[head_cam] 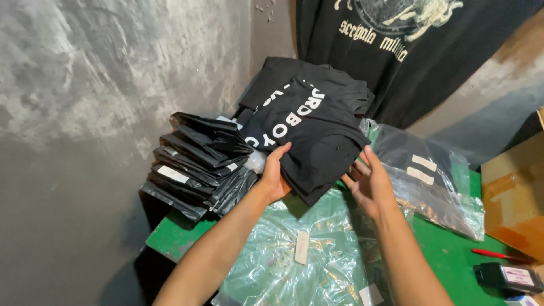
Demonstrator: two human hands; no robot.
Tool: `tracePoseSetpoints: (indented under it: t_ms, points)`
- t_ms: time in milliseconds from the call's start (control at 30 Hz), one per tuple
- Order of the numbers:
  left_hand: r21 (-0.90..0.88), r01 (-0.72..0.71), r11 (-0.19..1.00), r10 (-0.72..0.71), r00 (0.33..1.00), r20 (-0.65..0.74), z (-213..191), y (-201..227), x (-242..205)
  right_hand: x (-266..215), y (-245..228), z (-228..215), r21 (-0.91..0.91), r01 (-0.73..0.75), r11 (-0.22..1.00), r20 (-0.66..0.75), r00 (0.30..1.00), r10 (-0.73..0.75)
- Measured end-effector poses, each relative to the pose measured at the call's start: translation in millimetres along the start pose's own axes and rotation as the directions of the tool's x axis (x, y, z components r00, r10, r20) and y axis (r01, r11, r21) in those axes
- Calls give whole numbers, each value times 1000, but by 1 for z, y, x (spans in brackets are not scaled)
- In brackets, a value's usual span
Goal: Folding black t-shirts and placing them into clear plastic packaging bags
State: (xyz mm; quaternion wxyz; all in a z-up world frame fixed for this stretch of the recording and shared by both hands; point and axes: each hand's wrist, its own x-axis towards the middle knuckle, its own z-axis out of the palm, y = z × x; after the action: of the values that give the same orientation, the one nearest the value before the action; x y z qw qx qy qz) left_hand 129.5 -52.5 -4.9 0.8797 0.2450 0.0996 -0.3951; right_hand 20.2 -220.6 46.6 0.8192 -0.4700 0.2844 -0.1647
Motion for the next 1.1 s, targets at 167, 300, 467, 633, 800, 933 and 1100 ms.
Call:
tracePoseSetpoints:
  t_ms: [167,300,467,633,800,933,1100]
  points:
    - [30,44,999,-45,999,17,-11,-4,6,19,-16,9,139,-68,988,-11,997,70]
    - [72,15,997,-18,999,41,-26,-7,29,57,-7,-14,215,-156,964,-4,987,161]
    - [44,82,996,-86,992,89,-17,-4,12,59,-6,-24,100,48,994,-65,997,-42]
    - [78,190,979,-198,972,126,-30,-7,20,35,-3,-34,-355,465,811,-84,848,-523]
    - [149,249,957,-270,953,140,-30,-7,12,13,-24,-30,-419,589,691,182,800,-572]
    - [151,304,941,-328,929,171,-27,-7,7,-17,-26,-27,-468,789,398,652,612,-447]
    - [213,374,903,-412,893,181,-33,-16,8,-74,-21,-12,-571,795,207,768,606,-208]
